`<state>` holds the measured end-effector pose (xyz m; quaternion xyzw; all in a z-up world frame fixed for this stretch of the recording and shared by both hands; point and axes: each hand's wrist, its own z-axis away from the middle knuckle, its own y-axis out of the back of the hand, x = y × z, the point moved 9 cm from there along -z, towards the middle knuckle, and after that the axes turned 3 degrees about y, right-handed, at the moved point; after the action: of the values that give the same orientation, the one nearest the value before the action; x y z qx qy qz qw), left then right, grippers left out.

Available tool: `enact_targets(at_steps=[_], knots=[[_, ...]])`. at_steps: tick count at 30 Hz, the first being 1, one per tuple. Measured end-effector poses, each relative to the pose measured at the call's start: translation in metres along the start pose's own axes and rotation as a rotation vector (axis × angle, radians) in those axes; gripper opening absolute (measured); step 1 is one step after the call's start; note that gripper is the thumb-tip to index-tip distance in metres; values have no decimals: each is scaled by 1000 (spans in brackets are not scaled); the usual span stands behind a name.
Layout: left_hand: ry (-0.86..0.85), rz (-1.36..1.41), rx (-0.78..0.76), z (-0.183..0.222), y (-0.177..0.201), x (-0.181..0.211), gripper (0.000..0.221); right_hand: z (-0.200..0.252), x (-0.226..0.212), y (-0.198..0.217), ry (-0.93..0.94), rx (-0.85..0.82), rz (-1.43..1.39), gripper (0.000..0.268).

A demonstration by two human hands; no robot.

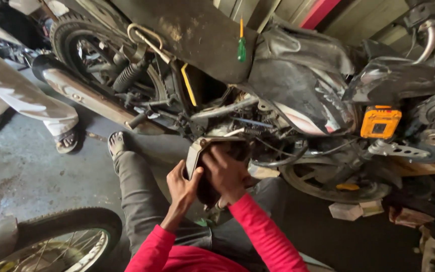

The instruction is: Cleaning and inspecting a motorcycle air filter and housing.

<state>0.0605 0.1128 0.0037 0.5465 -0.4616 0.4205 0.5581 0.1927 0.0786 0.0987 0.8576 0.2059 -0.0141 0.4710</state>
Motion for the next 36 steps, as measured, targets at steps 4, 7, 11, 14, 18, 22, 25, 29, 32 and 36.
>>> enact_targets(at_steps=[4,7,11,14,18,22,25,29,32,36], knots=[[-115,-56,82,-6,11,4,57,13,-12,-11,12,-148,-122,32],[-100,-86,100,-9,20,-1,58,19,-2,0,124,-84,47,37],[-40,-18,144,-12,25,-10,58,38,71,4,-270,-18,-7,19],[-97,57,218,-20,27,3,54,38,45,11,-175,91,11,29],[-113,172,283,-20,38,14,49,32,-40,19,-74,114,3,22],[-96,220,291,-24,38,8,51,79,2,-29,-415,-18,-494,11],[-84,243,314,-27,44,5,52,63,14,-10,-291,124,-624,9],[-49,330,308,-28,43,-7,53,49,78,35,-375,478,-643,8],[-50,406,276,-31,40,9,51,44,130,26,-512,596,-699,14],[-51,482,312,-38,19,-33,46,83,148,-48,-697,531,-930,33]])
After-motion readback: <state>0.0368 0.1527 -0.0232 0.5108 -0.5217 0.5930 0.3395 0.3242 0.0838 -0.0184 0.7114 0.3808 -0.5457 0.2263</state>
